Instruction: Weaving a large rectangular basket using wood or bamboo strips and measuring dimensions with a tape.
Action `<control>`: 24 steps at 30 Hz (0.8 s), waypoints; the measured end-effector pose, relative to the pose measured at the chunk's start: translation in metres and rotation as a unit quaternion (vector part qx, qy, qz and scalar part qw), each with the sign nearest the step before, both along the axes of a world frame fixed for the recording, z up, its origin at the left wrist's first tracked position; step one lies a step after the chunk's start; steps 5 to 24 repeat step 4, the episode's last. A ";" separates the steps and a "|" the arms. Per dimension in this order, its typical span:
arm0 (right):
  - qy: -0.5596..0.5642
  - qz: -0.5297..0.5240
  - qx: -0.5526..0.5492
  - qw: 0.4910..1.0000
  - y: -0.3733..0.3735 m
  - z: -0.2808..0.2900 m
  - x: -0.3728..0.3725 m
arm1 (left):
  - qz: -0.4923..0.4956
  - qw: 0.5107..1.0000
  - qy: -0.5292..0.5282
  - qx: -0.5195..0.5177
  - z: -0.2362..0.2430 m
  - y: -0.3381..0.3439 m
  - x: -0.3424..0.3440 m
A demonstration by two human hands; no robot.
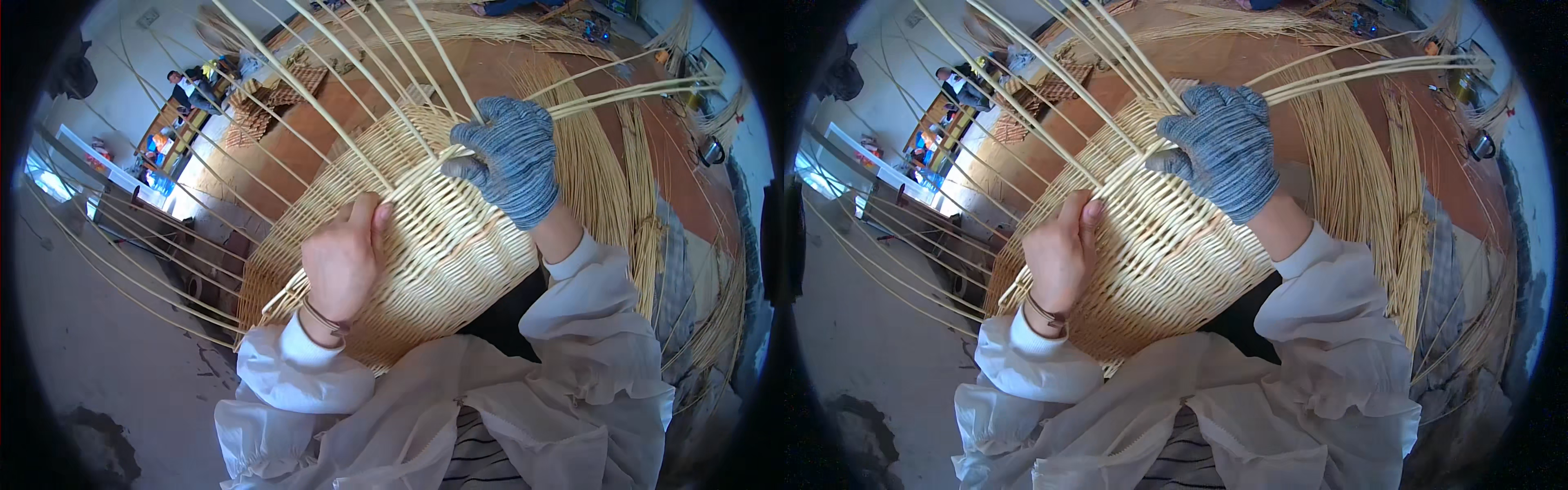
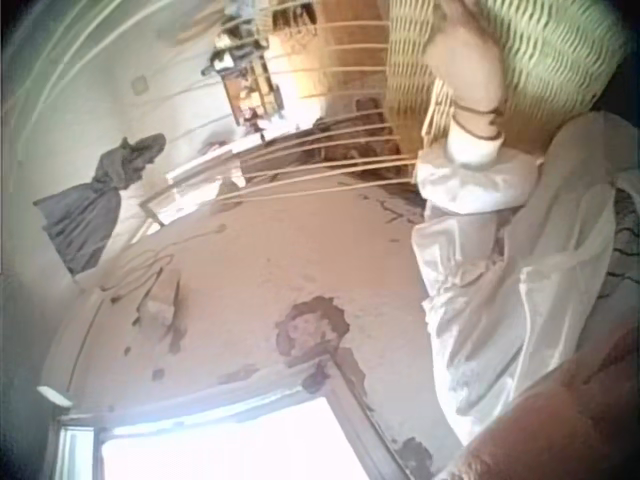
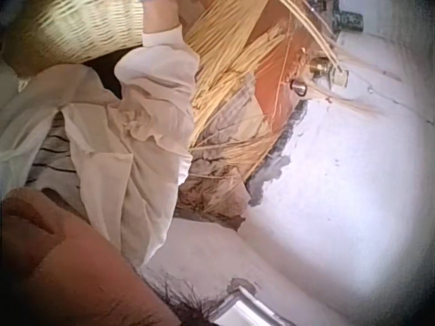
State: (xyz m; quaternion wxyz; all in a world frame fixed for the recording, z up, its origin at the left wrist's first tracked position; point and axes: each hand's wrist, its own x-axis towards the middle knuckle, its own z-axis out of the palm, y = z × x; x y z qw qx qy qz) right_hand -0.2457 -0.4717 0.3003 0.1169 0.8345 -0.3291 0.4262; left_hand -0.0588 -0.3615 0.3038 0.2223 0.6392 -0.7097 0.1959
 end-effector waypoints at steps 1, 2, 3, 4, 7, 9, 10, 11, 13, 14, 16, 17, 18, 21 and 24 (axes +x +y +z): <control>0.001 -0.005 -0.001 1.000 0.002 0.001 -0.002 | -0.005 1.000 0.001 -0.001 0.001 0.000 -0.002; -0.020 -0.007 -0.030 0.999 0.003 -0.001 -0.001 | -0.009 1.000 0.004 -0.001 -0.001 0.000 -0.002; -0.042 -0.009 -0.059 0.997 0.003 -0.004 0.000 | -0.013 1.000 0.006 -0.001 -0.002 0.000 -0.002; -0.041 -0.010 -0.060 0.997 0.005 -0.005 0.000 | -0.010 1.000 0.007 0.004 -0.004 0.001 -0.003; -0.041 -0.010 -0.060 0.997 0.005 -0.005 0.000 | -0.010 1.000 0.007 0.004 -0.004 0.001 -0.003; -0.041 -0.010 -0.060 0.997 0.005 -0.005 0.000 | -0.010 1.000 0.007 0.004 -0.004 0.001 -0.003; -0.041 -0.010 -0.060 0.997 0.005 -0.005 0.000 | -0.010 1.000 0.007 0.004 -0.004 0.001 -0.003; -0.041 -0.010 -0.060 0.997 0.005 -0.005 0.000 | -0.010 1.000 0.007 0.004 -0.004 0.001 -0.003; -0.041 -0.010 -0.060 0.997 0.005 -0.005 0.000 | -0.010 1.000 0.007 0.004 -0.004 0.001 -0.003; -0.041 -0.010 -0.060 0.997 0.005 -0.005 0.000 | -0.010 1.000 0.007 0.004 -0.004 0.001 -0.003; -0.041 -0.010 -0.060 0.997 0.005 -0.005 0.000 | -0.010 1.000 0.007 0.004 -0.004 0.001 -0.003; -0.041 -0.010 -0.060 0.997 0.005 -0.005 0.000 | -0.010 1.000 0.007 0.004 -0.004 0.001 -0.003; -0.041 -0.010 -0.060 0.997 0.005 -0.005 0.000 | -0.010 1.000 0.007 0.004 -0.004 0.001 -0.003; -0.041 -0.010 -0.060 0.997 0.005 -0.005 0.000 | -0.010 1.000 0.007 0.004 -0.004 0.001 -0.003; -0.041 -0.010 -0.060 0.997 0.005 -0.005 0.000 | -0.010 1.000 0.007 0.004 -0.004 0.001 -0.003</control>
